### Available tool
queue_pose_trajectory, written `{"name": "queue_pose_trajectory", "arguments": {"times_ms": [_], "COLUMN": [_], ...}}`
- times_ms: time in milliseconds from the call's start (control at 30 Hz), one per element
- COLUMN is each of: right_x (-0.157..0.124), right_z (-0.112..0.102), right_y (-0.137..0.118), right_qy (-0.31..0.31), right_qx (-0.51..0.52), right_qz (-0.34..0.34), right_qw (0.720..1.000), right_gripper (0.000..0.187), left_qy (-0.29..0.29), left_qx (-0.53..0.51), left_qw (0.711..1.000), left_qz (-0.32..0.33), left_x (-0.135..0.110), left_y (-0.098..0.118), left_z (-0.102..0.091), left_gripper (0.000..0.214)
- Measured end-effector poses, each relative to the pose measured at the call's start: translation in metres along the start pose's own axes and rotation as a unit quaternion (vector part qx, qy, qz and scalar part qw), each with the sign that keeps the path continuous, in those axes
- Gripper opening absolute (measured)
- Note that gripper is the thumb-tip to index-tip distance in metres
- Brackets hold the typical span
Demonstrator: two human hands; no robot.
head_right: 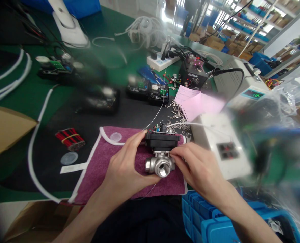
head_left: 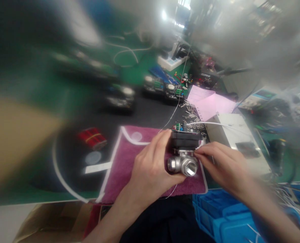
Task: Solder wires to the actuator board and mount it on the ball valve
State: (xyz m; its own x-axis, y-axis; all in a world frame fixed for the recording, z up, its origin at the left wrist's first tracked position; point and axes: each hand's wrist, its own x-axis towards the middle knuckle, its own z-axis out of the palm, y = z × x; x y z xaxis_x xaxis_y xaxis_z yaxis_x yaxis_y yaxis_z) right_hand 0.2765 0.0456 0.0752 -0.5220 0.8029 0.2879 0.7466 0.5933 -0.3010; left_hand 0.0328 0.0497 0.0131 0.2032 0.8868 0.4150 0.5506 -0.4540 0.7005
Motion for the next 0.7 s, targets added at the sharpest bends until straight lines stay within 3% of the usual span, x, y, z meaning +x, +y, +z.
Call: {"name": "queue_pose_trajectory", "arguments": {"times_ms": [467,700], "right_x": [0.0019,0.0018], "right_z": [-0.0024,0.0001], "right_y": [-0.0001,0.0031], "right_qy": [-0.012,-0.004], "right_qx": [-0.006,-0.020], "right_qz": [0.013,-0.012], "right_qw": [1.000,1.000], "right_gripper": [0.017,0.017], "left_qy": [-0.002,0.004], "left_qx": [-0.012,-0.018], "left_qw": [1.000,1.000], "left_qz": [0.000,0.001], "left_x": [0.0003,0.0006], "left_y": [0.0003,0.0001], "left_z": [-0.0004,0.0002], "left_gripper": [0.105,0.104]}}
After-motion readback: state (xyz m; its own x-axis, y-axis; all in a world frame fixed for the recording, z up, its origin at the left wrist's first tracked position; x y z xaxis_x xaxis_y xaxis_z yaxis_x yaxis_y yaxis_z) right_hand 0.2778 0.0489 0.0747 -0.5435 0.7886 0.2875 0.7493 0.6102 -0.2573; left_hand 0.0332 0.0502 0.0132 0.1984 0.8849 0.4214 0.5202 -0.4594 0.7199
